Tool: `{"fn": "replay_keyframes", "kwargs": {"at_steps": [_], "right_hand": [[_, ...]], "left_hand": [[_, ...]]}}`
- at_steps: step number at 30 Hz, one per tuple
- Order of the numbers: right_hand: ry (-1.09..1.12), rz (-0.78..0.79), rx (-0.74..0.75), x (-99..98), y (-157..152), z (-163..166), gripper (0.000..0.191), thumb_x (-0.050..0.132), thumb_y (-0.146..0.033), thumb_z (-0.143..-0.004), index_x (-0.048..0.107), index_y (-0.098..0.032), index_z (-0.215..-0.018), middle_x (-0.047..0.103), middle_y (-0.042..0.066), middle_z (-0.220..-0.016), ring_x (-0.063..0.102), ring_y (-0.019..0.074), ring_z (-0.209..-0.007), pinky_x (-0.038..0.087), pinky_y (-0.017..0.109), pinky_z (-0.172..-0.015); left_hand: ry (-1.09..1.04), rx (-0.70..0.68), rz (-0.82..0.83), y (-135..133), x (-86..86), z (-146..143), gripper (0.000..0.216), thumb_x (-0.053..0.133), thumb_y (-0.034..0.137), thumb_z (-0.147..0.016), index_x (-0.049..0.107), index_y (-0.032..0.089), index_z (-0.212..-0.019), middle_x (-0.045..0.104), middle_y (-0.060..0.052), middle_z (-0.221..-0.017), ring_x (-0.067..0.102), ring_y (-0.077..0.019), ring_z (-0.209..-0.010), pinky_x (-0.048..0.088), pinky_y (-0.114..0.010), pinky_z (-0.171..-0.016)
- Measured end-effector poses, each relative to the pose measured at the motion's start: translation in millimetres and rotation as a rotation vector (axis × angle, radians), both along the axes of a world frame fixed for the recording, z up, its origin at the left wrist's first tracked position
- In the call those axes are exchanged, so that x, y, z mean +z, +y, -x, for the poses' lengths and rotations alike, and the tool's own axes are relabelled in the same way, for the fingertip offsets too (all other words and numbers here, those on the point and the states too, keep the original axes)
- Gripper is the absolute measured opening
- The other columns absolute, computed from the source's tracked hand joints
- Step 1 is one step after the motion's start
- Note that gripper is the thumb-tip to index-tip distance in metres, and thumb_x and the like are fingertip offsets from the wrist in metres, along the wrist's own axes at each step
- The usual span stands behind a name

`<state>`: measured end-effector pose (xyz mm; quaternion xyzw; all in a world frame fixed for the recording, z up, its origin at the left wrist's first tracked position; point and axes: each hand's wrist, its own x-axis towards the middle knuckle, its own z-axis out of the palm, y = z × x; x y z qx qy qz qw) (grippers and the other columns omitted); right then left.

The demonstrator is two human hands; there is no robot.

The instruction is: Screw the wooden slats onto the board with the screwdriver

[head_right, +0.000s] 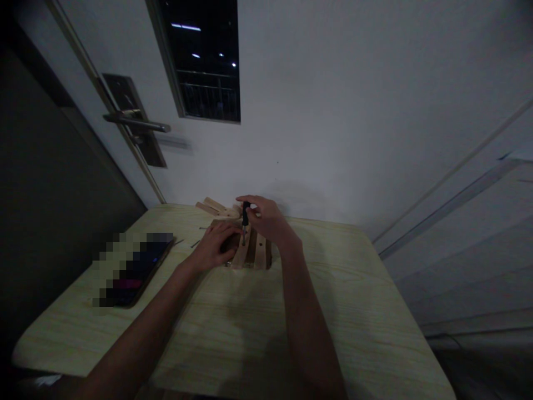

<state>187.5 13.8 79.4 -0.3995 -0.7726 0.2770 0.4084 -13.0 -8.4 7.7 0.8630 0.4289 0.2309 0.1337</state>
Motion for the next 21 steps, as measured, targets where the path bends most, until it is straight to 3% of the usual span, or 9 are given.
{"fn": "replay_keyframes", "kwargs": {"at_steps": [11,16,21], "right_hand": [[-0.009,0.005,0.012,6.1,-3.1,0.9,0.02,0.056,-0.024,-0.087,0.069,-0.021,-0.101,0.074,0.003,-0.103,0.065,0.014,-0.08,0.052,0.029,-0.075],[0.014,0.024,-0.01,6.1,-1.7,1.3,0.014,0.066,-0.029,-0.083,0.069,-0.02,-0.093,0.073,0.001,-0.088,0.062,0.0124,-0.071,0.052,0.028,-0.071],[0.035,0.01,-0.009,4.1,-0.7,3.7,0.017,0.063,-0.031,-0.085,0.07,-0.019,-0.095,0.074,0.005,-0.099,0.065,0.0143,-0.079,0.054,0.03,-0.074]], "left_hand": [[-0.008,0.0,0.001,-0.5,2.1,-0.3,0.042,0.059,0.028,-0.079,0.061,0.022,-0.12,0.064,-0.009,-0.13,0.054,-0.0322,-0.124,0.038,-0.051,-0.102],[-0.011,-0.001,0.007,-0.1,1.7,-0.2,0.042,0.058,0.027,-0.078,0.061,0.023,-0.12,0.065,-0.009,-0.13,0.055,-0.0311,-0.123,0.038,-0.051,-0.102],[0.013,0.011,0.012,-0.3,1.3,-0.4,0.044,0.058,0.027,-0.079,0.062,0.022,-0.122,0.063,-0.01,-0.132,0.053,-0.0324,-0.125,0.037,-0.052,-0.103]]}}
